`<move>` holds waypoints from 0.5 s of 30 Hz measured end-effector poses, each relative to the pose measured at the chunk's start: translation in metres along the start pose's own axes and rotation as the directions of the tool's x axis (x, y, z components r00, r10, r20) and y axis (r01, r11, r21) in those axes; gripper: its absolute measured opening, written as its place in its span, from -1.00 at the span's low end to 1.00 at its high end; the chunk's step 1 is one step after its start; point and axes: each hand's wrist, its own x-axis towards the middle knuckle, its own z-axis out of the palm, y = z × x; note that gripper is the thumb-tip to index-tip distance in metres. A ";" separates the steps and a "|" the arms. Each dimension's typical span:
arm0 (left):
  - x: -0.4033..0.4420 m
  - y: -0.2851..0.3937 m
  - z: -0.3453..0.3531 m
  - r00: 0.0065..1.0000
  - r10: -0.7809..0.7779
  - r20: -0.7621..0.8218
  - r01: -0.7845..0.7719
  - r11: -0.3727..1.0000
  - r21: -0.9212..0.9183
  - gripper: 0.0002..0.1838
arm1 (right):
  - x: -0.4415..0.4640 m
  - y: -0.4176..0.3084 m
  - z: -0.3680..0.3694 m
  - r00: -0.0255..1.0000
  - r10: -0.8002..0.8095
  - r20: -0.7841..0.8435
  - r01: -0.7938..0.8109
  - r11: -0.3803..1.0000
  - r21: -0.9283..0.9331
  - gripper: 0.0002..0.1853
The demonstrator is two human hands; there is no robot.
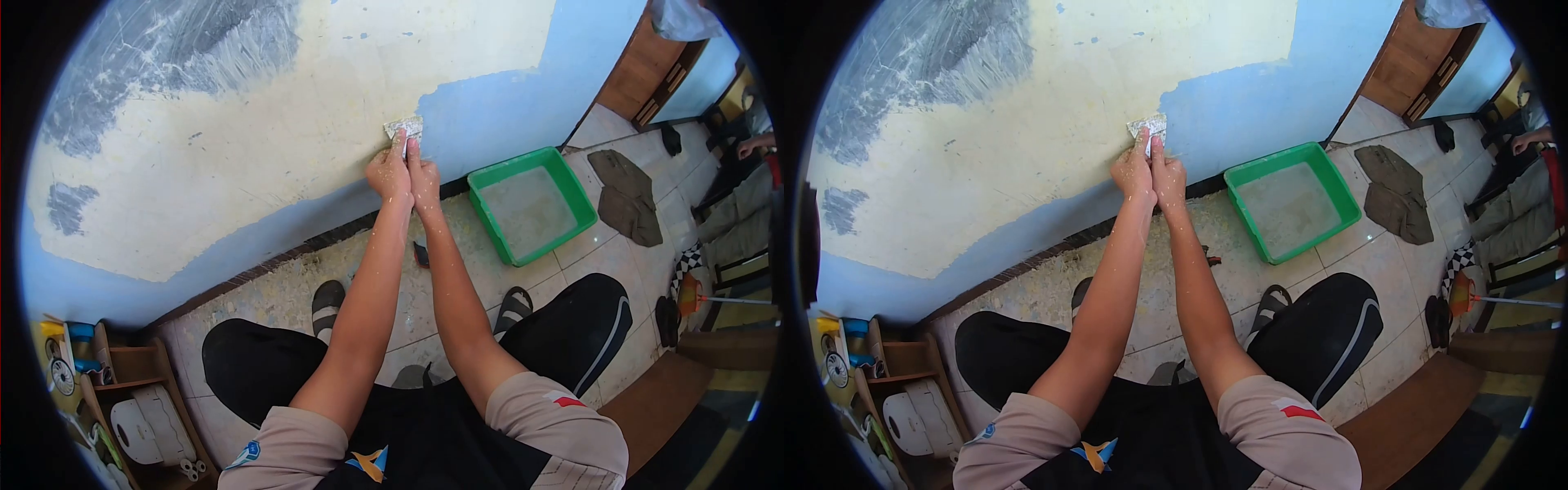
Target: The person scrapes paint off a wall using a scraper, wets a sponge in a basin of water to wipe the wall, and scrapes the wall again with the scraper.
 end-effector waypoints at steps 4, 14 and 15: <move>-0.001 -0.018 -0.014 0.999 -0.002 -0.047 0.005 0.998 0.063 -0.65 | -0.006 0.026 0.009 0.999 0.024 -0.035 -0.026 0.999 -0.048 -0.12; 0.013 -0.059 -0.053 0.993 -0.108 -0.056 0.113 0.990 0.090 -0.53 | -0.016 0.070 0.023 0.996 0.081 -0.034 -0.084 0.994 -0.065 -0.13; 0.012 -0.058 -0.054 0.992 -0.113 -0.047 0.118 0.987 0.107 -0.56 | -0.016 0.070 0.022 0.996 0.082 -0.035 -0.084 0.994 -0.064 -0.13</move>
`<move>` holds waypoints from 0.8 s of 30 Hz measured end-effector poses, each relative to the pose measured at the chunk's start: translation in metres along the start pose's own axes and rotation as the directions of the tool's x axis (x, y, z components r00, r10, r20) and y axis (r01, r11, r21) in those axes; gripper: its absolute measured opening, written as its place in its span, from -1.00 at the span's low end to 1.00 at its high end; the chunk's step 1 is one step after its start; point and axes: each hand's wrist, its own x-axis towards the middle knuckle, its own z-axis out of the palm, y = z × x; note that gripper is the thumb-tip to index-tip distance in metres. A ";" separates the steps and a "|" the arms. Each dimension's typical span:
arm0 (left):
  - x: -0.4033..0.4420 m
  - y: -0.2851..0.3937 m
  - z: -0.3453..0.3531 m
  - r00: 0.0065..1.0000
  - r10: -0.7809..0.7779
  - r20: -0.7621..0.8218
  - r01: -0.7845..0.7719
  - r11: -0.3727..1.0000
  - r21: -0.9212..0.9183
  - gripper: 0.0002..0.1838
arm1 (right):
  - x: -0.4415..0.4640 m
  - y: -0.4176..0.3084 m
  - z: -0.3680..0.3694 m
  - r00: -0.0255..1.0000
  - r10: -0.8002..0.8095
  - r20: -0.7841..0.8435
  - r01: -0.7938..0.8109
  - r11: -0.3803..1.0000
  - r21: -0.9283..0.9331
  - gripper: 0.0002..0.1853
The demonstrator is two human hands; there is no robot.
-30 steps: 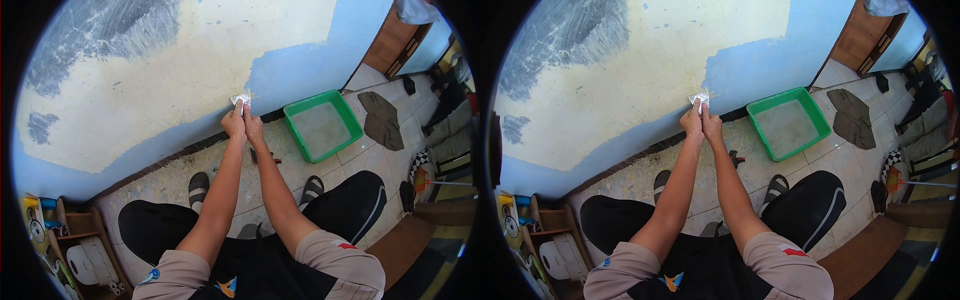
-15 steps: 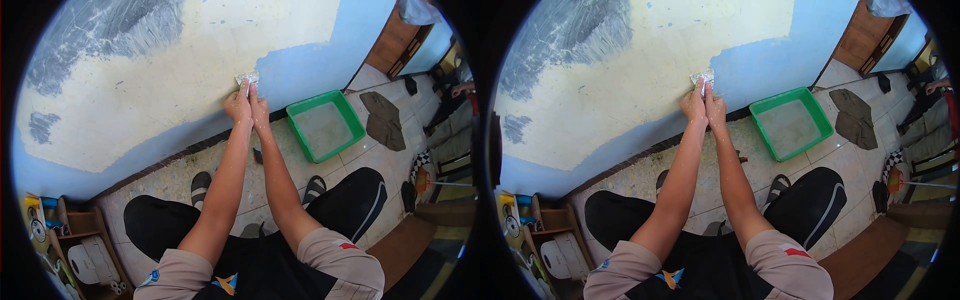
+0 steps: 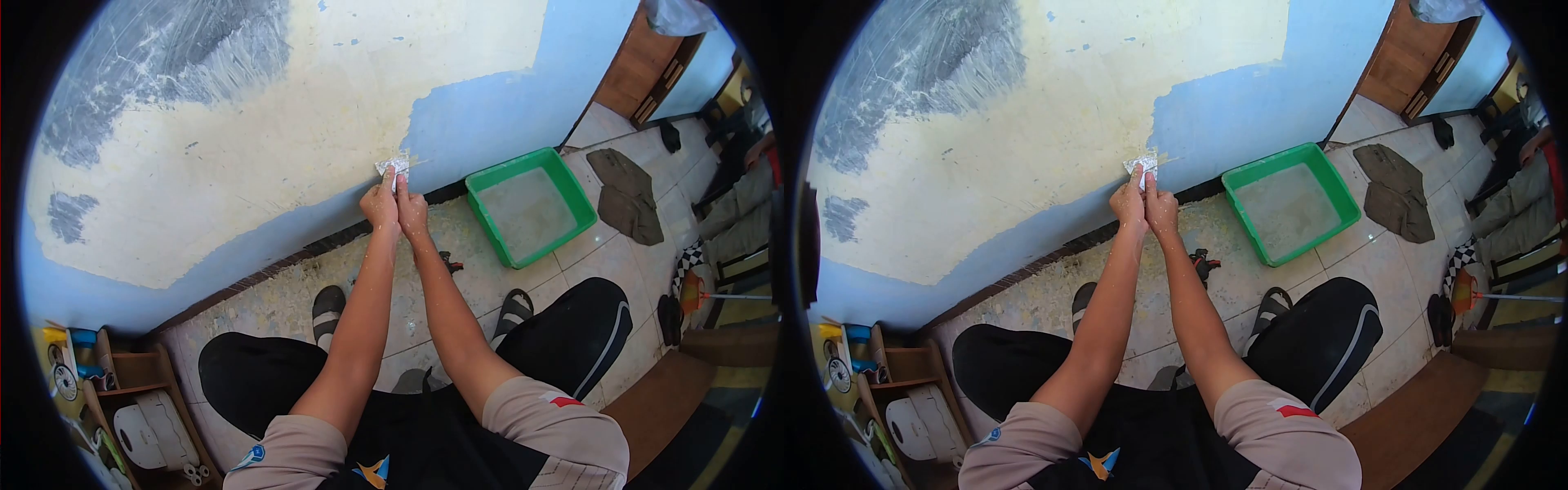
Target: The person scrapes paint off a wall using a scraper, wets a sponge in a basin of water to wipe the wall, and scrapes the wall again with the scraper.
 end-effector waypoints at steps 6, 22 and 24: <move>-0.003 -0.001 0.004 0.999 0.013 -0.035 -0.013 1.000 0.001 -0.54 | 0.003 0.004 -0.002 1.000 -0.001 0.023 0.001 1.000 0.012 -0.14; -0.013 0.010 0.014 0.994 -0.029 -0.105 0.024 0.999 -0.049 -0.57 | 0.011 0.000 -0.006 0.997 0.008 0.074 -0.009 1.000 0.015 -0.14; -0.012 0.012 0.015 0.994 -0.008 -0.106 0.006 1.000 -0.015 -0.56 | 0.010 -0.007 -0.008 0.997 0.024 0.079 -0.024 1.000 -0.009 -0.14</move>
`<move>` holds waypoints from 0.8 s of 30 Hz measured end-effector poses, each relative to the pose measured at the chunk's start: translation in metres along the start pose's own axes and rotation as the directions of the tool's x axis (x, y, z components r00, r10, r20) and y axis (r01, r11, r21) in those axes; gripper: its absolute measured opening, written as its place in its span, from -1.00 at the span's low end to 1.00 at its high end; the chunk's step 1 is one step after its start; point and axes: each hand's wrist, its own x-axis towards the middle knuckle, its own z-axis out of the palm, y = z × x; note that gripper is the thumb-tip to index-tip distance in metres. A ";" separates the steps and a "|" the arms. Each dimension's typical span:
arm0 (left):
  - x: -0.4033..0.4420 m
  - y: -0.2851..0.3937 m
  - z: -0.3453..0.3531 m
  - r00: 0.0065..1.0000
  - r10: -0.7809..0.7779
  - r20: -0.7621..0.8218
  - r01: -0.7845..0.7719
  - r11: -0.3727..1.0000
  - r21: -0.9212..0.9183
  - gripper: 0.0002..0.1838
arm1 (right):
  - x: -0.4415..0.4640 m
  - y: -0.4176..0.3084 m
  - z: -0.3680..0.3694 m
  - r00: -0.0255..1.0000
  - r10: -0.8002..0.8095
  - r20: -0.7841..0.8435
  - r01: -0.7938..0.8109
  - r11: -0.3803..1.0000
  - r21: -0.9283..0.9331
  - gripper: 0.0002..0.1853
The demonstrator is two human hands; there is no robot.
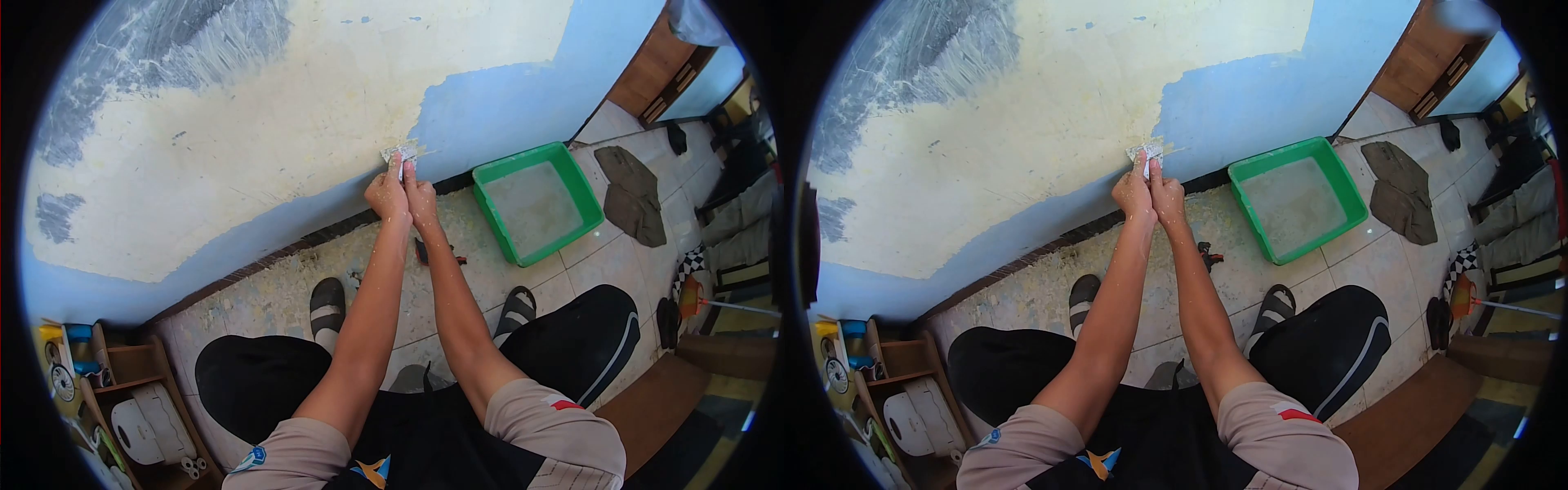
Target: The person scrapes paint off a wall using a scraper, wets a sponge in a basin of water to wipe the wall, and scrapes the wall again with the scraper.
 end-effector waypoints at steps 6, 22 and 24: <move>0.000 0.004 0.000 1.000 0.025 -0.001 -0.025 1.000 -0.013 -0.56 | 0.000 -0.002 0.004 1.000 0.014 0.006 -0.015 1.000 0.021 -0.14; 0.002 0.002 0.005 0.999 0.021 -0.027 -0.022 0.999 -0.050 -0.55 | 0.006 0.005 0.007 0.998 -0.035 -0.052 0.036 0.999 0.031 -0.08; -0.001 0.002 0.006 0.999 0.012 -0.030 -0.014 0.997 -0.071 -0.55 | 0.000 -0.004 0.002 0.999 0.006 -0.034 -0.007 1.000 -0.025 -0.08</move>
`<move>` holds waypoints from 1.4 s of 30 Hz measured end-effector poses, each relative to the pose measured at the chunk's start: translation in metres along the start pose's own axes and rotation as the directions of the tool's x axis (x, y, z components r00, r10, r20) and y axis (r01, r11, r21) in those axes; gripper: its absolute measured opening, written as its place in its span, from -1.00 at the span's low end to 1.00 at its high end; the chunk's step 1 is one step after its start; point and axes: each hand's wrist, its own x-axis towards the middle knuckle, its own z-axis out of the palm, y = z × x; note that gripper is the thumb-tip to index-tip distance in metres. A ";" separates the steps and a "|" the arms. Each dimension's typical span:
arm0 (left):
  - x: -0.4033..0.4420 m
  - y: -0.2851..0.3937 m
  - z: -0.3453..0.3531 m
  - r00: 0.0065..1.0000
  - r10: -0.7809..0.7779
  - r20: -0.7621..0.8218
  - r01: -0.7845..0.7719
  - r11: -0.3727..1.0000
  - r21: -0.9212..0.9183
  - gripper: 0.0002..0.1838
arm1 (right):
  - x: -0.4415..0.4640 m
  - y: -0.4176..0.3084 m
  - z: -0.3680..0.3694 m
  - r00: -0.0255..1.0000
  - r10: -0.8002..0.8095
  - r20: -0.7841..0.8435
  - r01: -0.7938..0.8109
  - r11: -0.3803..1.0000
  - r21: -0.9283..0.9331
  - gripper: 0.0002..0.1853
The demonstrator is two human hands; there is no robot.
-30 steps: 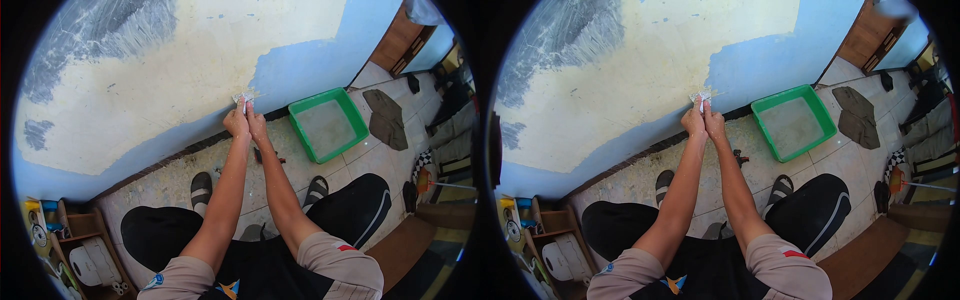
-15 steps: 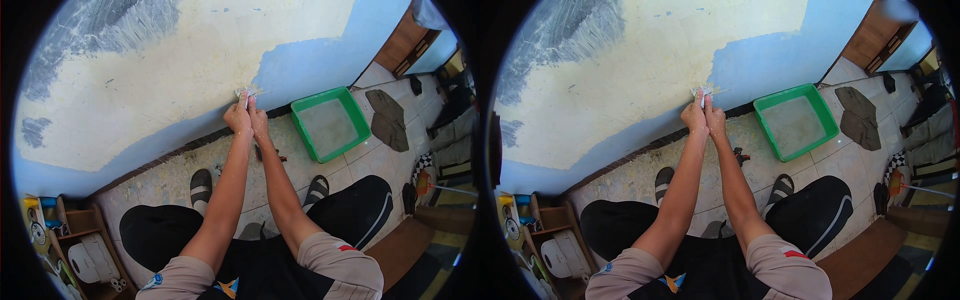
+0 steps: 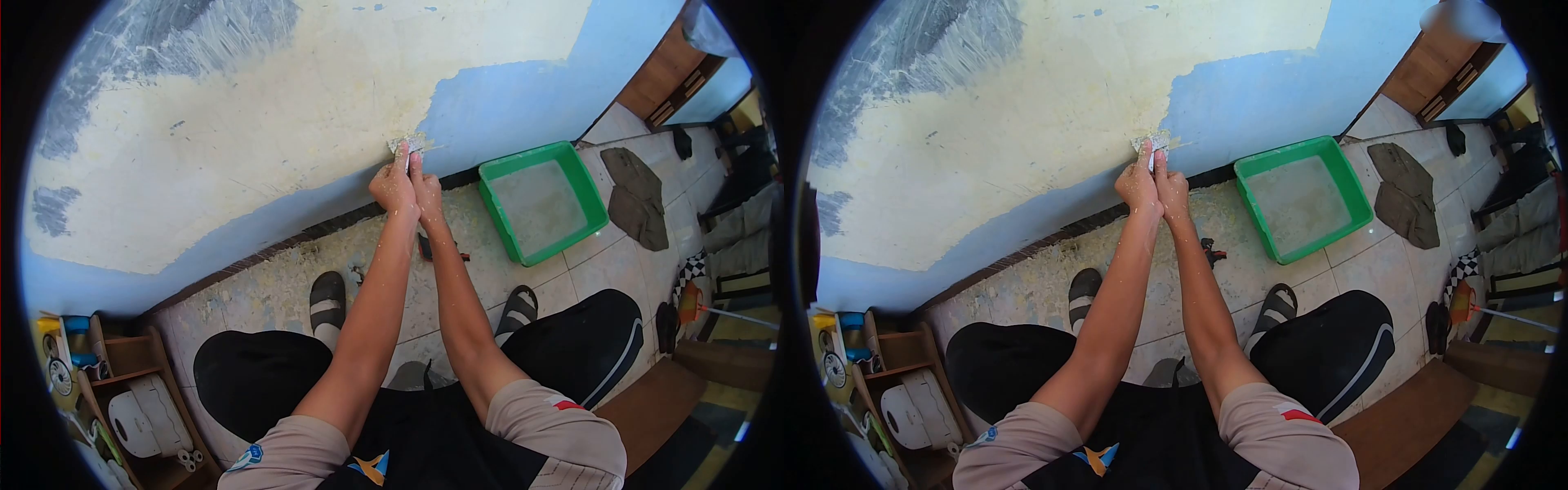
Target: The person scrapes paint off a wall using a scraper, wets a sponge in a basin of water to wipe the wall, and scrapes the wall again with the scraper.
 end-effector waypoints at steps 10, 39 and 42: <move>0.004 0.006 -0.003 0.994 0.100 -0.042 -0.091 0.979 0.183 -0.54 | 0.000 0.013 0.017 0.994 0.074 0.076 -0.089 0.974 0.209 -0.06; 0.003 -0.005 -0.001 0.995 0.036 0.089 -0.035 0.999 -0.016 -0.62 | -0.001 0.002 0.005 0.997 0.082 -0.008 -0.080 0.987 0.138 -0.04; 0.000 -0.002 0.001 0.998 0.021 0.067 -0.021 1.000 0.003 -0.65 | 0.000 0.003 0.003 0.998 0.062 -0.003 -0.061 0.989 0.135 -0.05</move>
